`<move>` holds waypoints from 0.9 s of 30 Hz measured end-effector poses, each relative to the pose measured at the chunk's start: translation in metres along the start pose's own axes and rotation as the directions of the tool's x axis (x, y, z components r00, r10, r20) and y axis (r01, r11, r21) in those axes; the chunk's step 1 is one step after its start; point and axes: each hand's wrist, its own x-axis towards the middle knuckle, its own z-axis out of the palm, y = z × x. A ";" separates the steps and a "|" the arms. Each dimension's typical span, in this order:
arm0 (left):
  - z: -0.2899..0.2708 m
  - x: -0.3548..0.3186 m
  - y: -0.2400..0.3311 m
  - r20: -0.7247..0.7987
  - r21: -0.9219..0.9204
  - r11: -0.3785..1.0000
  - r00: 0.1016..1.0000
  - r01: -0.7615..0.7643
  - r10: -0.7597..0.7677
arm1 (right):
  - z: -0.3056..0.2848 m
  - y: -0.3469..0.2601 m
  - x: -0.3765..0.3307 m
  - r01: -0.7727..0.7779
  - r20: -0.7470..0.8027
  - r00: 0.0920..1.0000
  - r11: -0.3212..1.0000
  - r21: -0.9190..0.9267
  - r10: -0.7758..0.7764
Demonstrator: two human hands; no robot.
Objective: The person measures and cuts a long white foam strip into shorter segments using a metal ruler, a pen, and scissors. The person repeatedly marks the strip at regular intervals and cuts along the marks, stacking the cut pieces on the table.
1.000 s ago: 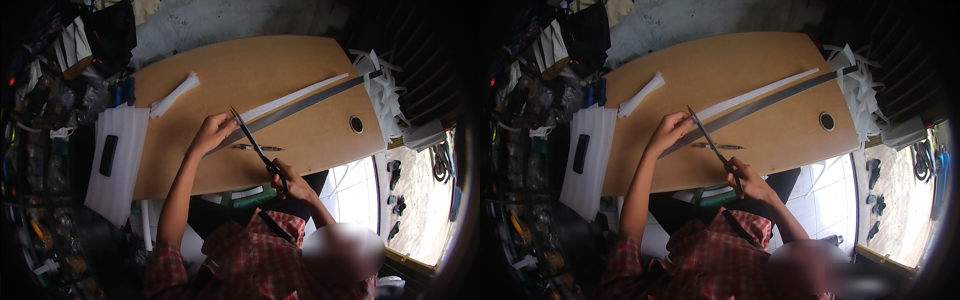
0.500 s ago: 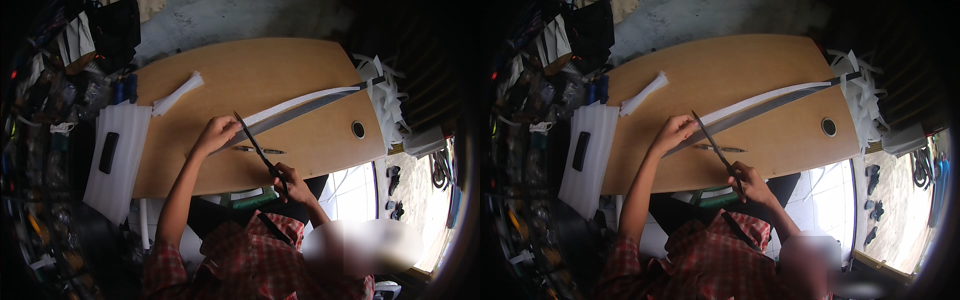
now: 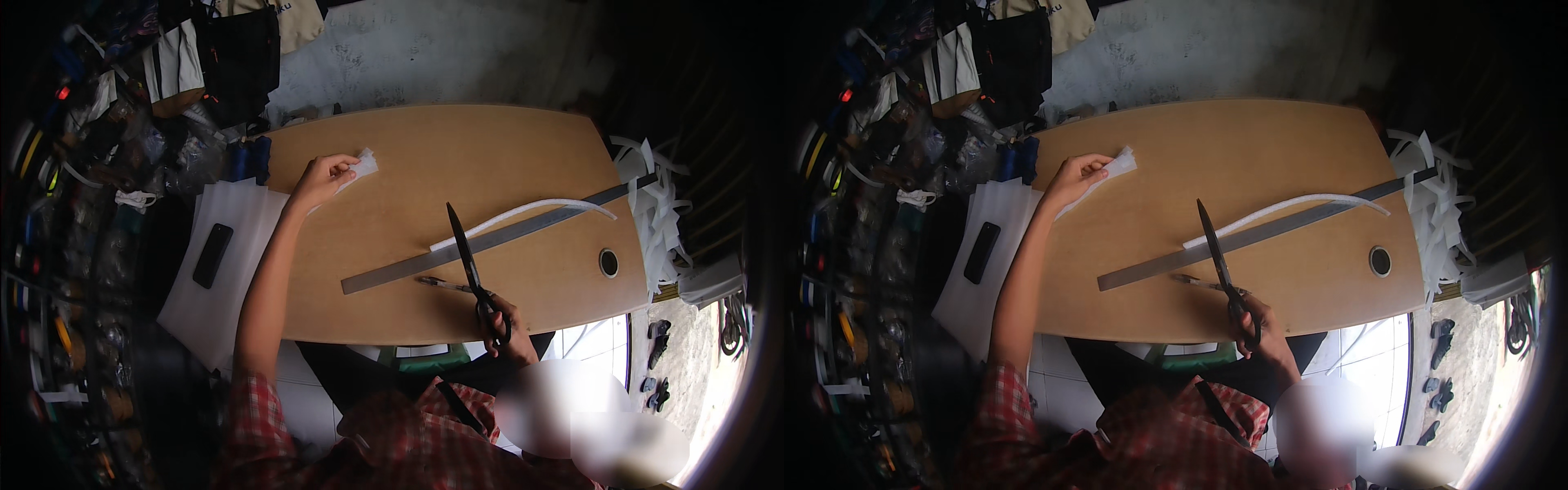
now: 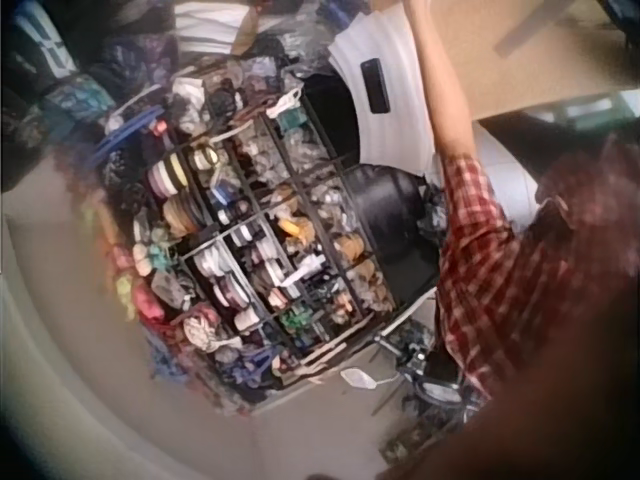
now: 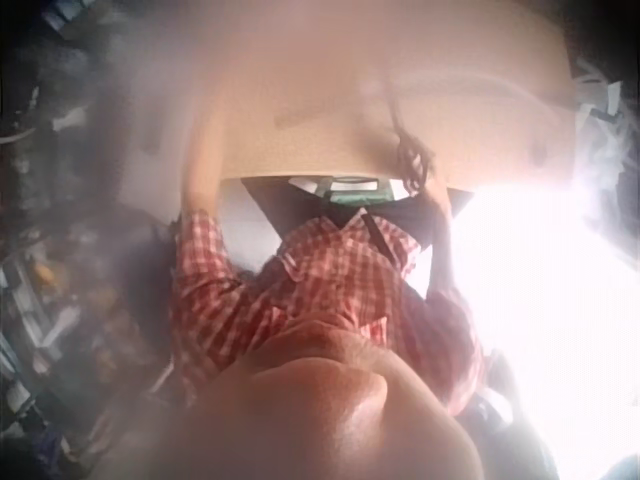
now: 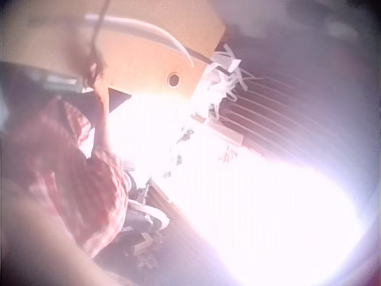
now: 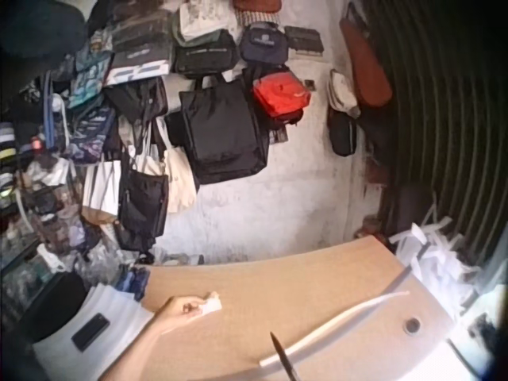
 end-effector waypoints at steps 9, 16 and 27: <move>0.005 0.073 -0.089 -0.013 0.067 0.998 1.000 0.018 -0.017 | 0.003 0.005 0.000 0.064 -0.079 0.995 0.998 0.000 -0.063; 0.031 0.067 -0.069 -0.292 0.616 0.785 0.945 0.069 0.147 | 0.001 0.011 -0.001 0.097 -0.161 0.982 0.995 -0.002 -0.096; 0.168 -0.030 0.072 0.139 0.100 0.953 0.953 -0.285 0.270 | -0.005 -0.007 0.011 0.008 -0.273 0.961 0.993 -0.117 -0.039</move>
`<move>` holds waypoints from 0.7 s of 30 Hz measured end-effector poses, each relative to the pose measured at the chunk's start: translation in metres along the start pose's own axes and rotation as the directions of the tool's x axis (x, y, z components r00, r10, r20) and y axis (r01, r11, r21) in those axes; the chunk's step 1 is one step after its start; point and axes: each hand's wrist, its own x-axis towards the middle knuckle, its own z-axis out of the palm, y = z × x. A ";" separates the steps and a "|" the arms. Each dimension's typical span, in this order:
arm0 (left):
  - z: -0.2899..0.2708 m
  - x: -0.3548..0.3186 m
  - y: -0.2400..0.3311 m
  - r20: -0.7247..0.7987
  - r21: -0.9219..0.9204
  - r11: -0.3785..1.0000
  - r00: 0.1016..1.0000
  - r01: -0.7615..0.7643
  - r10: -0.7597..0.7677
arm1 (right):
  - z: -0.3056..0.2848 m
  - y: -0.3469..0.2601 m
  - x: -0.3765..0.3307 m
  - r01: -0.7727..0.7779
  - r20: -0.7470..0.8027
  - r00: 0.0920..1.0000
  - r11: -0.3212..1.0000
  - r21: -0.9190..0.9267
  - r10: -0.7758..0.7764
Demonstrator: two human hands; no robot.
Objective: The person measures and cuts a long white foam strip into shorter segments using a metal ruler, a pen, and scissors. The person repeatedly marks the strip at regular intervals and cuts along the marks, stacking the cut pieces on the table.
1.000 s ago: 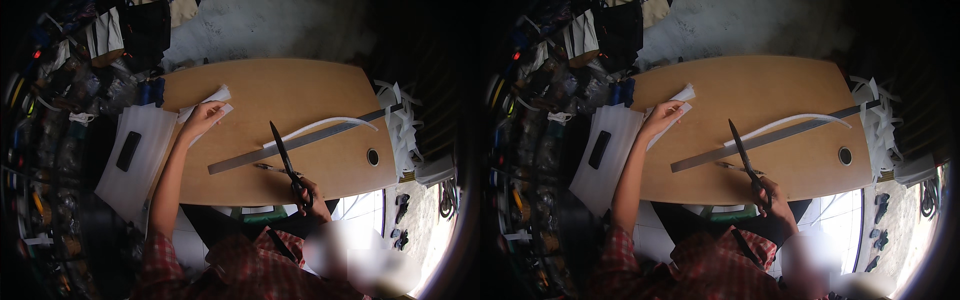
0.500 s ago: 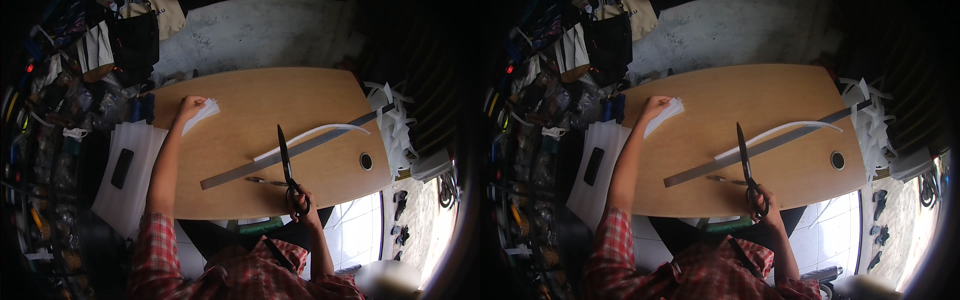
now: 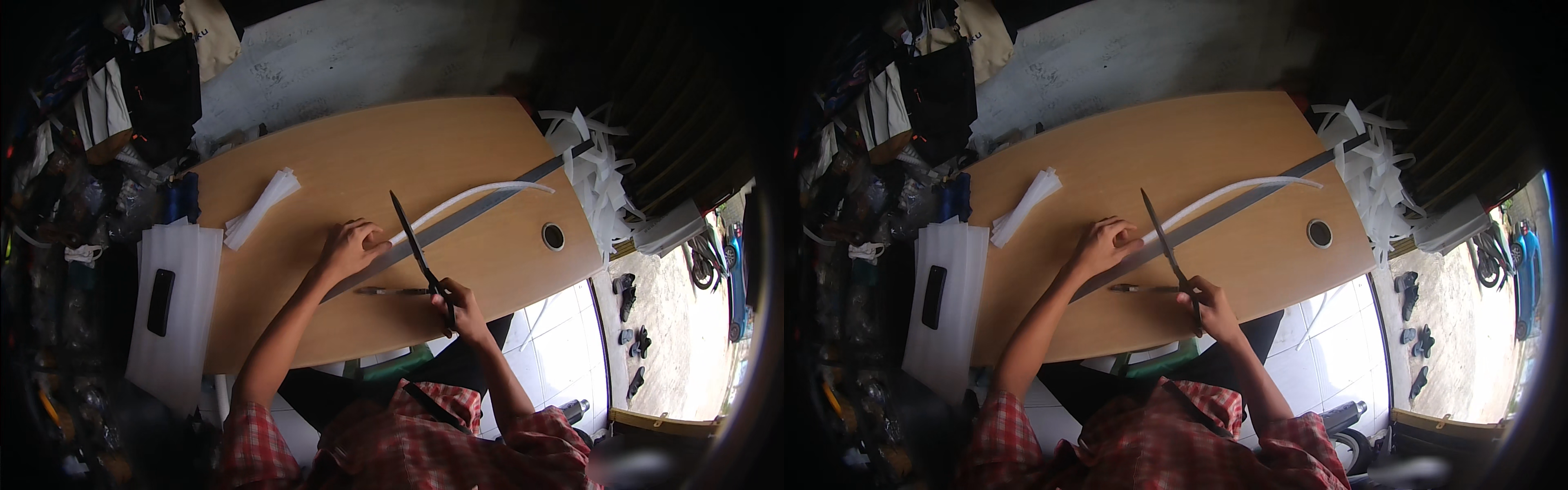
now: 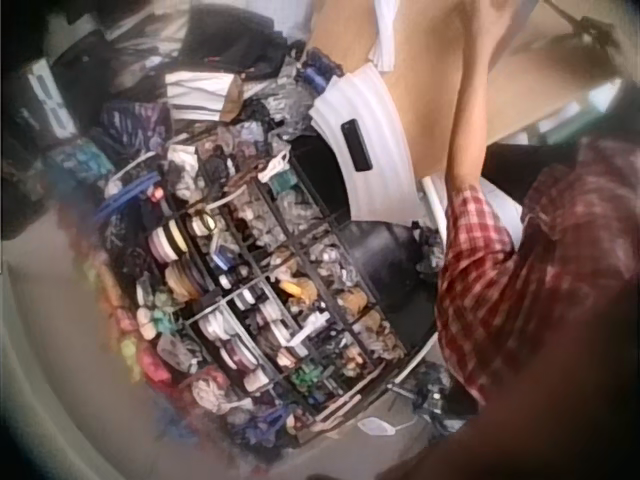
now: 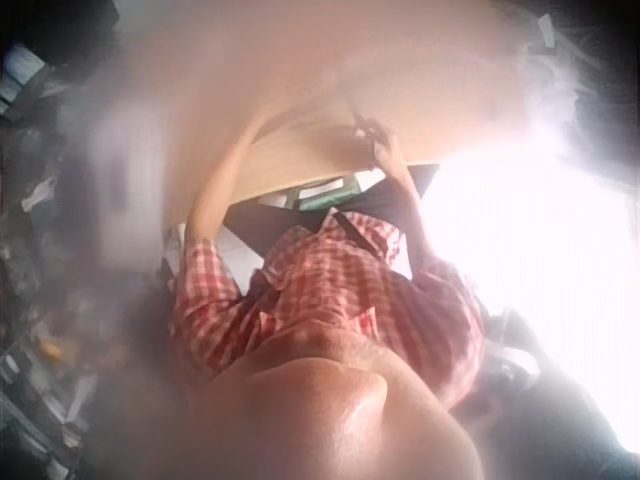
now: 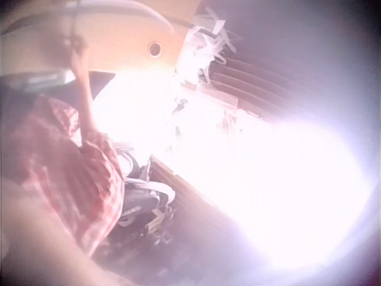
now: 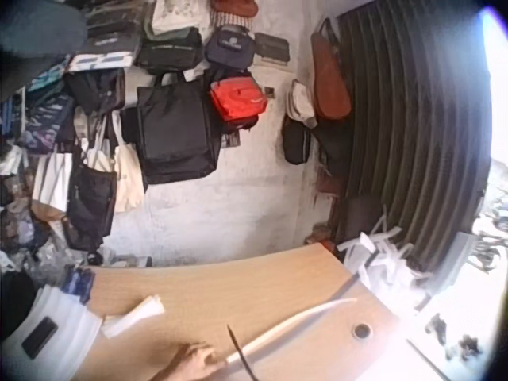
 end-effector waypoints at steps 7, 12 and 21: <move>-0.001 -0.026 -0.025 -0.072 -0.057 0.998 0.997 0.013 -0.017 | -0.023 -0.060 0.068 0.123 -0.008 0.982 0.661 -0.740 -0.191; -0.017 -0.059 -0.032 -0.085 -0.027 0.998 0.995 0.054 -0.056 | -0.036 -0.061 0.128 0.253 0.107 0.892 0.291 -0.922 -0.439; -0.045 -0.131 -0.043 -0.127 -0.134 0.976 0.973 0.174 -0.191 | -0.009 -0.059 0.191 0.331 0.223 0.875 0.196 -0.923 -0.430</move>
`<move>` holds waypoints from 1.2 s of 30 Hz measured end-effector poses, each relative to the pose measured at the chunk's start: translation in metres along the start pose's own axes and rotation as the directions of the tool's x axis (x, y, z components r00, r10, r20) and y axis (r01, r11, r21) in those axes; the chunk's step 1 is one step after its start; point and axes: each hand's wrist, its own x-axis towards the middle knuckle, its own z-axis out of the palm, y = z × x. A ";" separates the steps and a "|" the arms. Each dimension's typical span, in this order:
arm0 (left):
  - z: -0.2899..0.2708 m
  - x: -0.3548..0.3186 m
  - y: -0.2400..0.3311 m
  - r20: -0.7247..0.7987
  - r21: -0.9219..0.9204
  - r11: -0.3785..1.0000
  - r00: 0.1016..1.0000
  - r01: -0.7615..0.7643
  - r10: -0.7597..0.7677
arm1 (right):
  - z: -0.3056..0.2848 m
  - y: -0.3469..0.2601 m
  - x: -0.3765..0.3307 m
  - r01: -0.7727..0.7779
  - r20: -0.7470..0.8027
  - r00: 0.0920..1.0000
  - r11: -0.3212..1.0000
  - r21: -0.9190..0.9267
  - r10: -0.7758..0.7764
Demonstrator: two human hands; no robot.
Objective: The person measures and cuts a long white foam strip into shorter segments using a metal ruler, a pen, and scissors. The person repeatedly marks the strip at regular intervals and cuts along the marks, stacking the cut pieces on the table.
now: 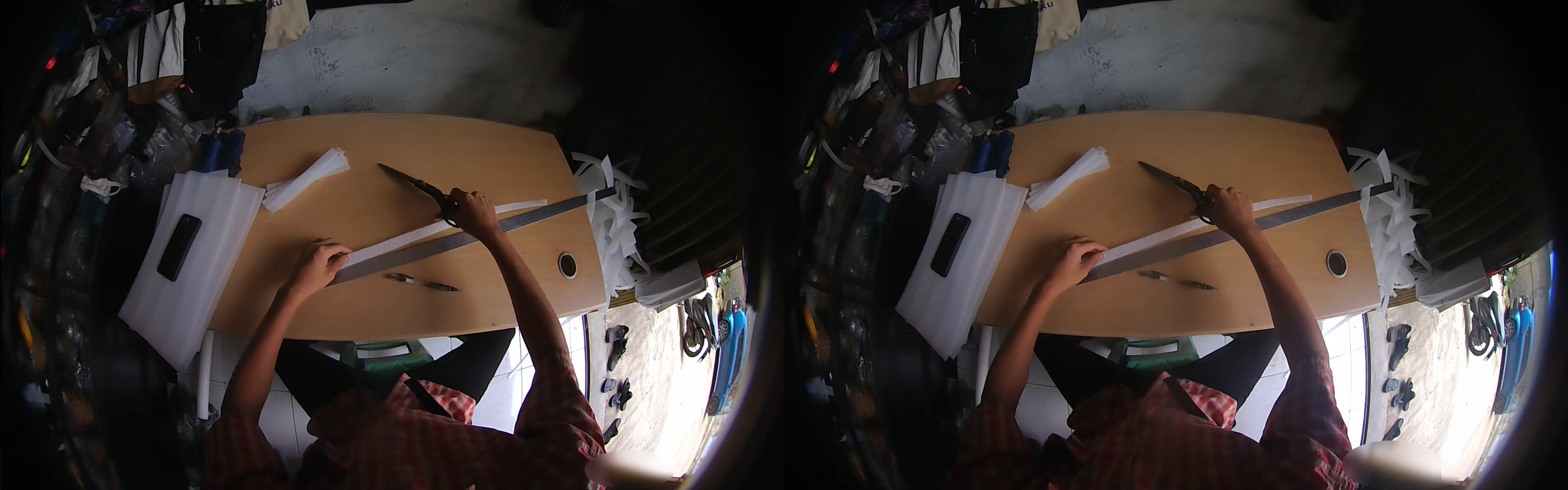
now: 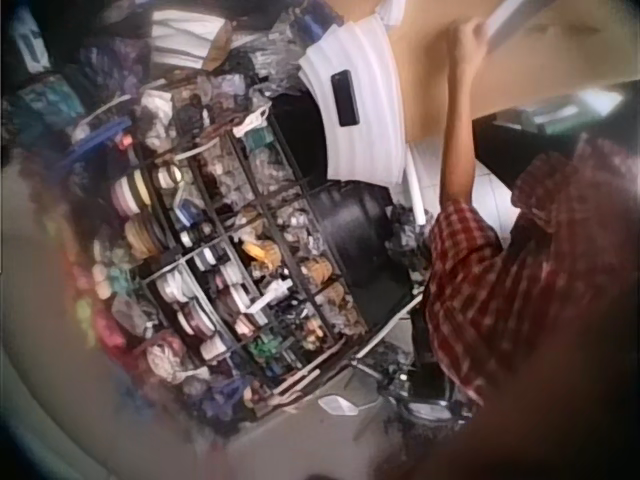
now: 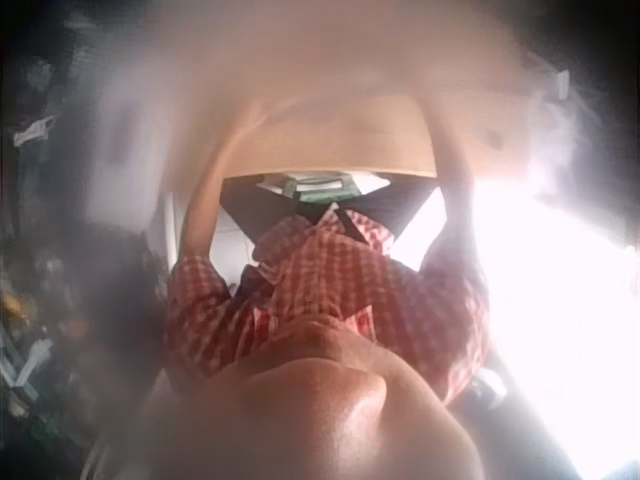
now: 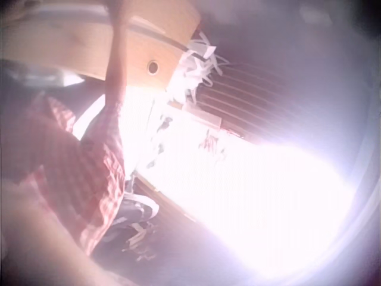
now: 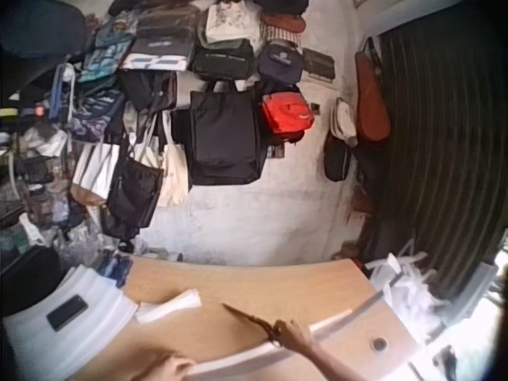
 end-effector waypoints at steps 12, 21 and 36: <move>-0.031 -0.023 -0.002 0.030 0.091 0.996 0.999 0.019 -0.022 | 0.039 0.041 0.040 0.077 -0.023 0.997 0.997 -0.016 -0.078; -0.033 -0.015 -0.001 0.119 0.035 0.995 0.988 0.091 -0.095 | 0.024 0.017 0.013 0.102 -0.090 0.989 0.979 -0.177 -0.119; -0.027 -0.028 0.021 0.086 0.241 0.970 0.996 -0.012 -0.009 | 0.024 -0.038 -0.080 0.333 -0.018 0.942 0.942 -0.037 -0.334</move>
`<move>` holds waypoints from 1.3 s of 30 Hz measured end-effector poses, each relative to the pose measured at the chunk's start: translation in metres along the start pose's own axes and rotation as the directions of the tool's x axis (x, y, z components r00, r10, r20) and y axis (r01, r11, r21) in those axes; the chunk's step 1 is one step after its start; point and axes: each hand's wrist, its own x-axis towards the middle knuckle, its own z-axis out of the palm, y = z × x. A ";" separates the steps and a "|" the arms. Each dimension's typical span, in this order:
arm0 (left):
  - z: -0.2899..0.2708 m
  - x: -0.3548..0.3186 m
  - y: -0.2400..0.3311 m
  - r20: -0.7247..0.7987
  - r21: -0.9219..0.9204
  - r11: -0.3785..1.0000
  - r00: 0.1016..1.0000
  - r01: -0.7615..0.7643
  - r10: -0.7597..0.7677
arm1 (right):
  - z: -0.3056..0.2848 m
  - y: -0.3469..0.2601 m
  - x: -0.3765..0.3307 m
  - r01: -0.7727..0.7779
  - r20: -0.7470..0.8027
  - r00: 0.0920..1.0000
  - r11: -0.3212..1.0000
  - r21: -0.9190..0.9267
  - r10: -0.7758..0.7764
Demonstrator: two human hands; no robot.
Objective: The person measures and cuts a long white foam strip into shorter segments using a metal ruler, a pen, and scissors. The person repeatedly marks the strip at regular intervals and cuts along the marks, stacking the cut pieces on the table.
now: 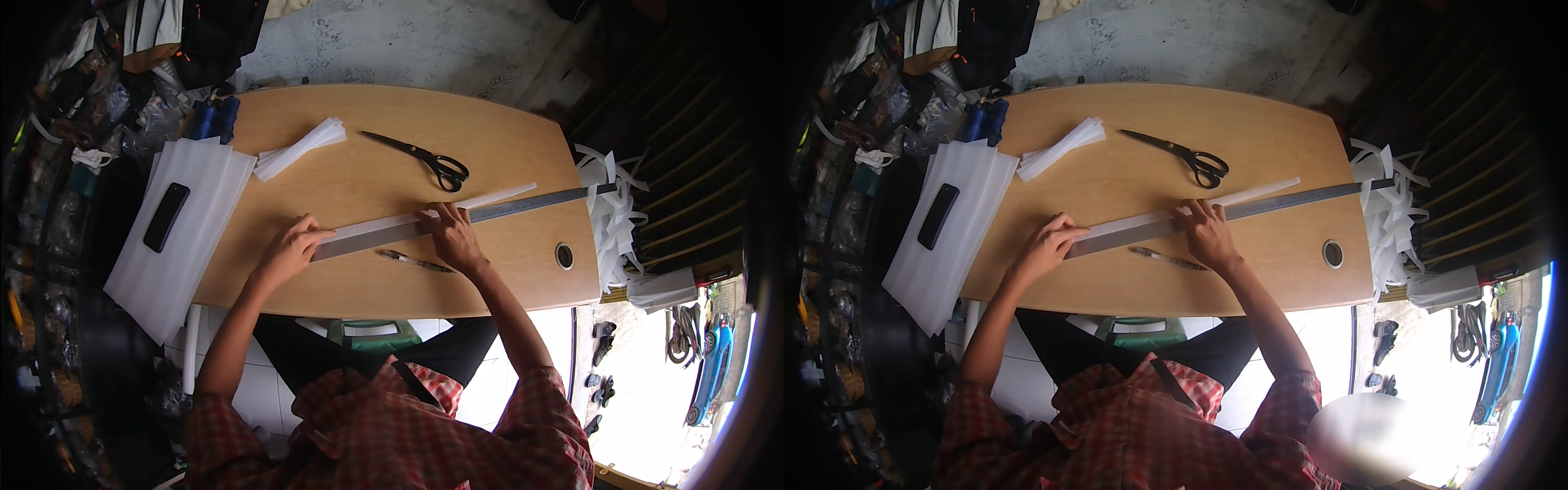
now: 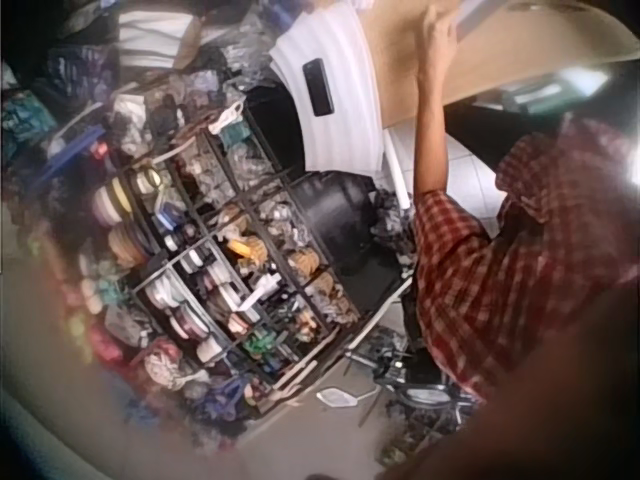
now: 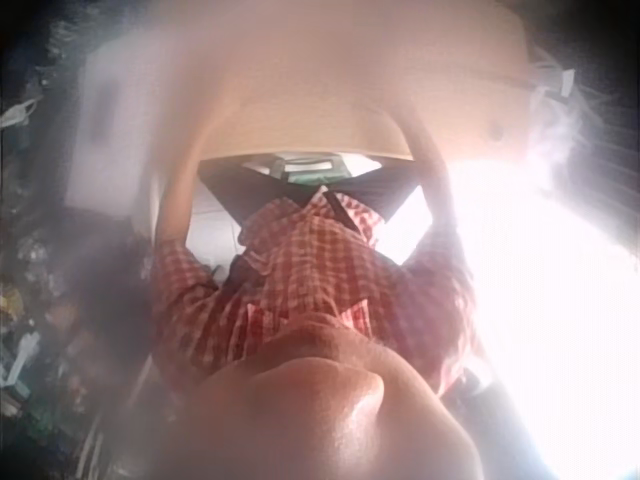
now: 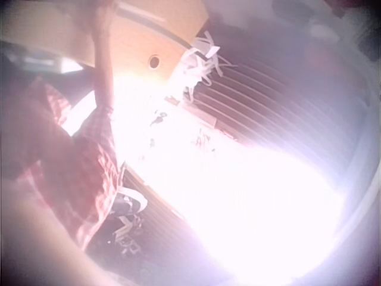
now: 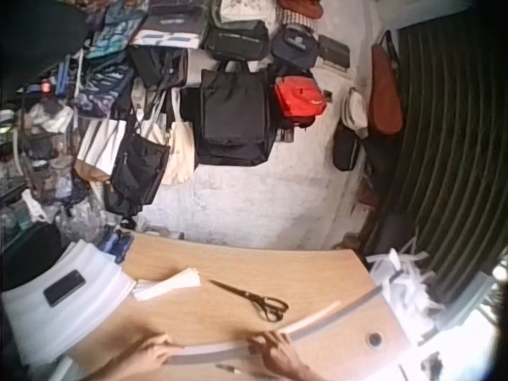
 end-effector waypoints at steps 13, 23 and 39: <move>0.035 0.034 0.032 -0.014 0.160 0.961 0.973 -0.226 0.231 | 0.005 0.000 -0.008 0.071 -0.076 0.994 0.991 -0.117 -0.080; 0.074 0.068 0.045 -0.119 0.089 0.940 0.934 -0.328 0.337 | 0.006 0.001 -0.009 0.046 -0.060 0.997 0.998 -0.042 -0.049; 0.089 0.072 0.041 -0.170 -0.036 0.953 0.942 -0.301 0.291 | -0.056 -0.022 -0.052 -0.266 0.312 0.930 0.941 0.210 0.193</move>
